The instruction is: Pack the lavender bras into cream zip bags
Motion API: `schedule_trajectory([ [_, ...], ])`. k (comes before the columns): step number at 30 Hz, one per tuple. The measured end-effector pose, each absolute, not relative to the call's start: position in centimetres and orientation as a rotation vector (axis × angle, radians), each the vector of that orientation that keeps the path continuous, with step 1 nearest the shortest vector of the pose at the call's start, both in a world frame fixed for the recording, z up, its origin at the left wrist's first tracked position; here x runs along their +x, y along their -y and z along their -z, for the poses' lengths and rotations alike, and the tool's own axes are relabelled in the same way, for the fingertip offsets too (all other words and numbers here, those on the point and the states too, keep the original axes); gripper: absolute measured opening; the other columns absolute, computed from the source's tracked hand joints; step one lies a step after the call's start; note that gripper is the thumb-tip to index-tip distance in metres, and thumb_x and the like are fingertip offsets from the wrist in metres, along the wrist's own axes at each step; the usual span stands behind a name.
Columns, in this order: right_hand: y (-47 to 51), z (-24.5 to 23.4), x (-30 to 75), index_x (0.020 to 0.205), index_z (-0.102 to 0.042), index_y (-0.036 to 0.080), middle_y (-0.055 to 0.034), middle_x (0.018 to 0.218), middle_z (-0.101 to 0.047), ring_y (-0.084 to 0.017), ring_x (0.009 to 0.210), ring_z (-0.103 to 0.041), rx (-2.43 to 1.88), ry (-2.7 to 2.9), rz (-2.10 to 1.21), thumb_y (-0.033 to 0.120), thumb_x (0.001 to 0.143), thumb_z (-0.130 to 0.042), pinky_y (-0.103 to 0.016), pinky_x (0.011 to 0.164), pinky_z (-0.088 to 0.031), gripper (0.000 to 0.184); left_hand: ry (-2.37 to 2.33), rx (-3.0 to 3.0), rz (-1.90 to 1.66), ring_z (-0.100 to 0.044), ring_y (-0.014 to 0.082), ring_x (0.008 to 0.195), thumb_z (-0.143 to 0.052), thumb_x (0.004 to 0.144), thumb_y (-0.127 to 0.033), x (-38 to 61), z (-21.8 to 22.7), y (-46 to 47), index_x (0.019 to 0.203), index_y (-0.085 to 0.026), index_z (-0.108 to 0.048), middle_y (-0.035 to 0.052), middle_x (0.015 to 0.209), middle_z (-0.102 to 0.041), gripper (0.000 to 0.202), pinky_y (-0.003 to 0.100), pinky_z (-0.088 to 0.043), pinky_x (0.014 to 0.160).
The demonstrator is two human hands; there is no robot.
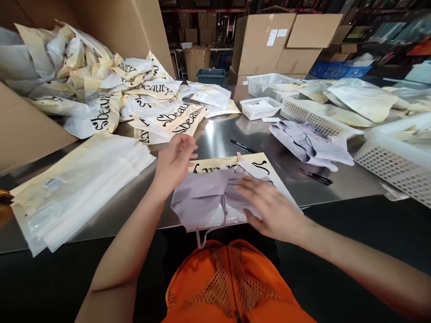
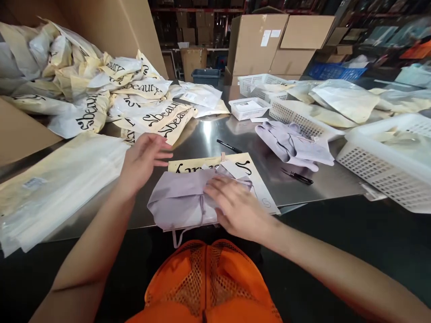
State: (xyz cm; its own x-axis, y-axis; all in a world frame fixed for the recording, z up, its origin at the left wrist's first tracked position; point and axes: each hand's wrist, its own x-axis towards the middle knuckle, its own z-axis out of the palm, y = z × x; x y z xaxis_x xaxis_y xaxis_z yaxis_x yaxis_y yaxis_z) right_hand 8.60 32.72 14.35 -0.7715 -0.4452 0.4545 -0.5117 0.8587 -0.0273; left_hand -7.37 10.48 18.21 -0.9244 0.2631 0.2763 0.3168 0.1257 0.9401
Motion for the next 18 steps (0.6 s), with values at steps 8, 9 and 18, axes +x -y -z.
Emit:
schedule_trajectory([
  [8,-27.9,-10.2,-0.1,0.153,-0.036,0.026,-0.0175,0.150,-0.043,-0.048,0.136,-0.040,0.429,3.022,0.097,0.003,0.083,-0.050,-0.079,0.095,-0.037,0.075,2.091,-0.393,1.777,-0.071,0.0206,0.086,-0.063,0.089,-0.043,-0.7,-14.4,-6.2,0.094,-0.019,-0.061,0.0044,0.094,-0.071,0.024,0.033,-0.060,0.074],
  [9,-27.8,-10.9,-1.0,0.151,-0.041,0.027,-0.0171,0.141,-0.054,-0.046,0.129,-0.050,0.420,3.101,0.036,0.002,0.083,-0.048,-0.074,0.093,-0.043,0.072,2.060,-0.418,1.668,-0.071,0.0198,0.084,-0.061,0.090,-0.037,0.5,-14.1,-5.6,0.092,-0.020,-0.060,0.0037,0.090,-0.071,0.018,0.032,-0.059,0.073],
  [18,-38.3,-17.5,-1.2,0.095,-0.075,0.016,-0.0071,0.099,-0.074,-0.025,0.103,-0.068,0.171,2.672,-1.187,0.033,0.089,-0.059,-0.039,0.098,-0.052,0.024,2.050,-1.515,0.324,-0.069,0.0210,0.073,-0.060,0.086,-0.024,5.9,-8.7,-8.5,0.099,-0.016,-0.066,0.0084,0.085,-0.072,0.016,0.031,-0.054,0.060],
])
